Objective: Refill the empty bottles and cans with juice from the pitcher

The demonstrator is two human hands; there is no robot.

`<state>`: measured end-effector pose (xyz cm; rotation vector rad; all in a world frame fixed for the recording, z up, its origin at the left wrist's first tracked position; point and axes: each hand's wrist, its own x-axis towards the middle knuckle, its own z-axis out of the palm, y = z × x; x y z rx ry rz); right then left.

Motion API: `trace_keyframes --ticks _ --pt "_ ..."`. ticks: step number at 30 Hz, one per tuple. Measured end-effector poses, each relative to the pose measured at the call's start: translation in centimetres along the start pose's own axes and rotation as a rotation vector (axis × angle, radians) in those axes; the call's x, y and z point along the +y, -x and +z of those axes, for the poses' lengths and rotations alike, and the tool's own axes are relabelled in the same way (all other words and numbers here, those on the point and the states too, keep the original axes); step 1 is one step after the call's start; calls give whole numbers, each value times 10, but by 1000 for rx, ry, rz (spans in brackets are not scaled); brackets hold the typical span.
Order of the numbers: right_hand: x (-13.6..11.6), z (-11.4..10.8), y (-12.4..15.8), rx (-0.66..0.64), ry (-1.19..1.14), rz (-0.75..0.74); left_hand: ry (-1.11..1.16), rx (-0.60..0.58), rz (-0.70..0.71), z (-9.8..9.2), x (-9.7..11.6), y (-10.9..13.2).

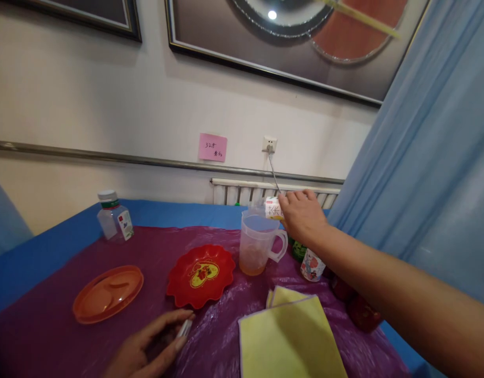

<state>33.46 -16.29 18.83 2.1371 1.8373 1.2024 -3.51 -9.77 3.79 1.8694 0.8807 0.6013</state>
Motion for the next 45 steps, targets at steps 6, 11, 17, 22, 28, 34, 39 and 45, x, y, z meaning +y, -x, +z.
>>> trace_keyframes --ticks 6,11,17,22,28,34,39,45 --pt "-47 -9 67 183 -581 278 107 71 64 -12 44 -22" --pt "-136 1 119 251 -972 369 169 146 278 -4 93 -42" --pt "-179 27 149 255 -1073 421 -65 43 503 16 107 -49" --pt "-180 36 160 296 -1011 430 -218 12 606 19 101 -51" --pt "-176 38 161 305 -968 375 -301 -96 636 16 107 -56" --pt "-174 38 163 292 -1018 404 -340 -178 638 10 111 -60" --pt "-171 27 155 139 -1351 311 -131 -434 567 0 113 -55" --pt "-180 19 149 141 -1443 270 105 -384 386 12 112 -34"
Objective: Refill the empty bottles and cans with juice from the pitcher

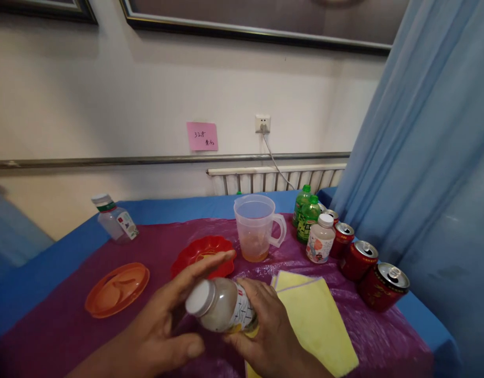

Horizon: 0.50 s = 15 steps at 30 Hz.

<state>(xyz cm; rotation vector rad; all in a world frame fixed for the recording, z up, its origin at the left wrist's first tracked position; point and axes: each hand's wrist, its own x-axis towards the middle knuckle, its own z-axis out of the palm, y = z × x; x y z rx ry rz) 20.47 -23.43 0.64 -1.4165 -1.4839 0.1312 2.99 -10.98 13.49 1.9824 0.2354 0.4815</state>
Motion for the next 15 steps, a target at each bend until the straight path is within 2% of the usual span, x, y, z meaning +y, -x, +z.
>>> trace_keyframes --ticks 3,5,7,8,11,13,15 --pt "-2 6 4 -12 -99 -11 -120 15 -15 5 8 1" --pt "-7 6 3 -97 -269 38 -45 -119 7 1 15 0" --pt "-14 6 1 -246 -518 139 112 -273 -3 -6 20 1" --pt "-19 6 0 -318 -641 196 174 -309 -24 -9 22 2" --pt "-27 7 -2 -388 -877 319 247 -262 -87 -17 19 9" --pt "-28 10 -3 -402 -917 348 260 -192 -107 -18 13 14" --pt "-26 12 -4 -419 -908 355 229 -74 -118 -17 5 17"
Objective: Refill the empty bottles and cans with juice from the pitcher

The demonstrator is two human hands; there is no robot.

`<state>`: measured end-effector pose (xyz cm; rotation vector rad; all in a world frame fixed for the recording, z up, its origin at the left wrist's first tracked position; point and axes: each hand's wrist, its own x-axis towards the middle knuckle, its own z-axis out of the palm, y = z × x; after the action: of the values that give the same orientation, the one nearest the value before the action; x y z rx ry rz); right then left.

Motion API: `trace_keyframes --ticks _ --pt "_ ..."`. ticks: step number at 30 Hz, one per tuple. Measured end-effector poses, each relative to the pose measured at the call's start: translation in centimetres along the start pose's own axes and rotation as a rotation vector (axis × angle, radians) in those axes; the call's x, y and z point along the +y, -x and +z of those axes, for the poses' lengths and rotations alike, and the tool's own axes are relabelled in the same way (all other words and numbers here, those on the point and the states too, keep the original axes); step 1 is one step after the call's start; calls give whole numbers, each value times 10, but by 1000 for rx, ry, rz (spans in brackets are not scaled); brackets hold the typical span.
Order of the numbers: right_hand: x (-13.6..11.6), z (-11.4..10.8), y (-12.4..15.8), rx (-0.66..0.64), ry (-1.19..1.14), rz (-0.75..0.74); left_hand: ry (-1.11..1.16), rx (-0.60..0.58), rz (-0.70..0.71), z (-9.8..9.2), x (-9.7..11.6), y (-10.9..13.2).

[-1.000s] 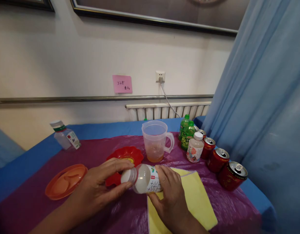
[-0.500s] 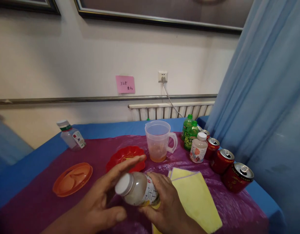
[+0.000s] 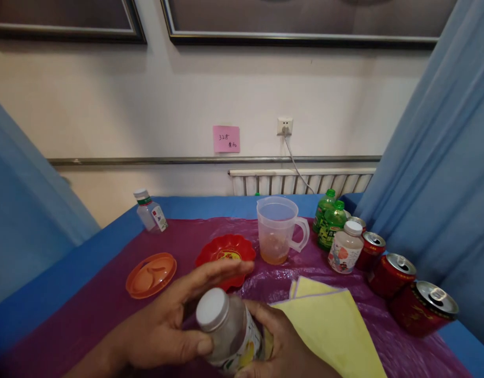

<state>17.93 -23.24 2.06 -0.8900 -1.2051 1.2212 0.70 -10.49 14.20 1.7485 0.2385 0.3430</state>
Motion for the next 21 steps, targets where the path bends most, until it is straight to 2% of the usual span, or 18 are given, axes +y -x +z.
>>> trace_keyframes --ticks 3,5,9,13,15,18,21 --pt "4 -2 -3 65 83 -31 -97 254 41 1 -12 1" --pt "7 -2 -5 84 98 -37 -80 325 71 0 -17 0" --pt "12 0 -5 -3 -8 38 101 243 93 -5 -24 -2" --pt "11 2 -3 26 36 23 226 193 122 -8 -32 0" --pt "12 3 -3 45 13 -3 248 130 115 -7 -40 6" --pt "18 3 -3 28 -40 -17 126 56 26 -3 -54 20" --pt "29 2 0 42 59 0 -86 131 -41 -8 -65 34"
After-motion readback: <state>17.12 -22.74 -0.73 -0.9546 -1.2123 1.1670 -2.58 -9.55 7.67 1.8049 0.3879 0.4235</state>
